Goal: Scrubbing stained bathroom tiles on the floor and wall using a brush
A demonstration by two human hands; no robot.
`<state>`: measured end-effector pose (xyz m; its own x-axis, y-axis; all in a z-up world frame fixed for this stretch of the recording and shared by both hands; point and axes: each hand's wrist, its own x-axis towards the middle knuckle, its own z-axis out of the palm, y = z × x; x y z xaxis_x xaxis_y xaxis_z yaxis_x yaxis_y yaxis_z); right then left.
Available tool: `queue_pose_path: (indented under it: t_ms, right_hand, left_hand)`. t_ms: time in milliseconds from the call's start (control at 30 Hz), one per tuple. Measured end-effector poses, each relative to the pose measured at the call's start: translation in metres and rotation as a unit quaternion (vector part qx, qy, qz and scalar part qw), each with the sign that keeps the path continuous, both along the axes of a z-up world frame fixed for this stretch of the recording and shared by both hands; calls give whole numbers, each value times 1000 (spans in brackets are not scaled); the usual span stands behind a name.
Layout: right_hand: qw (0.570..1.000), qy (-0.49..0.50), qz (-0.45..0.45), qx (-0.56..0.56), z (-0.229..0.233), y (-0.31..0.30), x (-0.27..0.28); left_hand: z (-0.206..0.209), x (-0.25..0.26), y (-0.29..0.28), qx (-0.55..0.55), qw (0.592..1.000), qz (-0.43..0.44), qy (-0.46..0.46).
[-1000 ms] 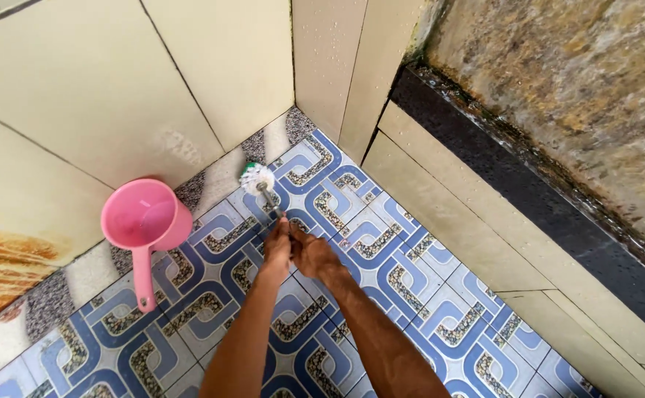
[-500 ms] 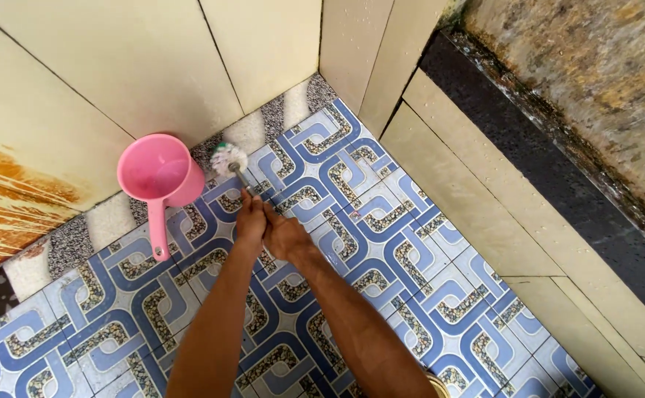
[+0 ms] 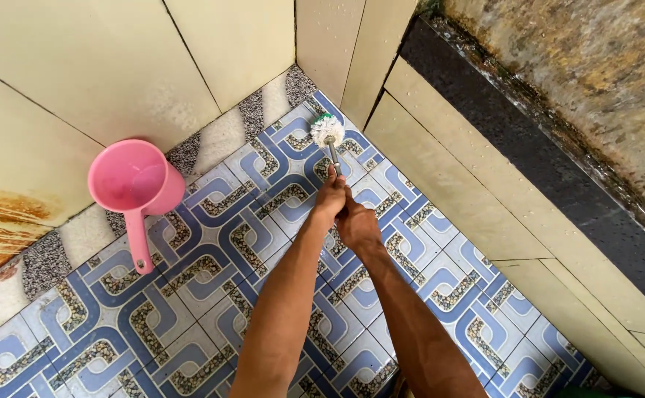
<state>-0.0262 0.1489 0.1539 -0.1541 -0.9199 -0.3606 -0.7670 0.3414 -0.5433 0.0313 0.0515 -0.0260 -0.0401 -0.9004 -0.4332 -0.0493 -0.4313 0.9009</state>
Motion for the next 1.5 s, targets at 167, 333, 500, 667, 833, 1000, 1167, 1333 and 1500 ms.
queue_pose_path:
  t_ms: [167, 333, 500, 667, 833, 1000, 1167, 1333, 1500]
  right_hand:
    - [991, 13, 124, -57, -60, -18, 30]
    - [979, -6, 205, 11, -18, -33, 110]
    - [972, -38, 229, 23, 4, -28, 145]
    - [984, -44, 168, 41, 16, -39, 103]
    - [995, -4, 87, 48, 20, -52, 35]
    - [999, 35, 29, 16, 10, -37, -25]
    - [997, 36, 72, -5, 20, -1, -23]
    - [992, 18, 115, 52, 69, 44, -15]
    - [984, 46, 129, 117, 91, 47, 12]
  left_hand:
    - [10, 63, 3, 36, 994, 60, 85]
    - [56, 164, 13, 108, 985, 123, 57]
    - [43, 215, 21, 49, 980, 175, 79]
    - [84, 157, 4, 78, 989, 123, 5]
    - [70, 61, -36, 82, 988, 36, -122]
    - [-27, -27, -47, -101, 981, -44, -159]
    - [52, -7, 18, 18, 999, -32, -26]
    - [146, 21, 100, 128, 987, 32, 96]
    - [119, 35, 117, 154, 954, 101, 237]
